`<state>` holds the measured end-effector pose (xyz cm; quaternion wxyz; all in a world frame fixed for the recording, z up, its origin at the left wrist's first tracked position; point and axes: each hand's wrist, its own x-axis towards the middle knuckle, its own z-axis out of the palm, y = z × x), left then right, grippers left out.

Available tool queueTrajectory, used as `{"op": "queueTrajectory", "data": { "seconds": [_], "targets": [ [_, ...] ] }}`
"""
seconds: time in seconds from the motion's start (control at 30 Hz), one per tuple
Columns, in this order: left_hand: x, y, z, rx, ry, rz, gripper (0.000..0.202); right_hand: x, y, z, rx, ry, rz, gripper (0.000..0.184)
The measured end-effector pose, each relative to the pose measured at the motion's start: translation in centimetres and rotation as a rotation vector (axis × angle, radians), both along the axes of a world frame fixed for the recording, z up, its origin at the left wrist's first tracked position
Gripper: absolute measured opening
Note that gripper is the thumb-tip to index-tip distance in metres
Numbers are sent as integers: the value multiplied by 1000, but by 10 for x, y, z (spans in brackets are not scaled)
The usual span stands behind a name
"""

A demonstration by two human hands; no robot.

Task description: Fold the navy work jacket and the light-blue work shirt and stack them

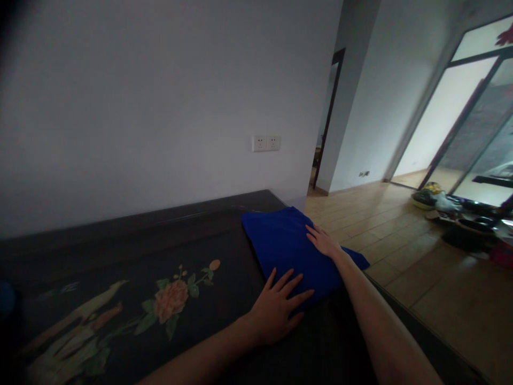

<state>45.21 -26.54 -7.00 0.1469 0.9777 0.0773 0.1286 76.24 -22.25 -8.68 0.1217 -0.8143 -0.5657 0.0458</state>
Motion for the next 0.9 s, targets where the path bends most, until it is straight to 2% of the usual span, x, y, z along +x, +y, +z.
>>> {"op": "queueTrajectory", "data": {
  "seconds": [0.1, 0.2, 0.37, 0.5, 0.6, 0.7, 0.8, 0.9],
  "targets": [
    [0, 0, 0, -16, -11, -7, 49, 14, -3, -8, 6, 19, 29, 55],
    [-1, 0, -1, -16, -20, 4, 49, 11, -13, 1, 71, -6, 26, 55],
    [0, -2, -1, -14, -23, 13, 49, -25, -19, 29, 144, -129, 66, 54],
    [-1, -3, -1, 13, -24, 29, 50, -63, 14, 45, 78, -159, 82, 57],
    [-2, -3, -1, 21, -18, 25, 50, -79, 48, 41, 14, -133, -28, 62],
    [-2, -2, -2, 15, -20, 15, 50, -77, 72, 23, -61, -82, -182, 68],
    [-2, -1, -2, -7, -31, 2, 50, -66, 80, 10, -157, -42, -230, 72],
    [-3, -2, 0, -28, -34, -4, 50, -67, 82, 15, -172, -61, -215, 75]
  ]
}}
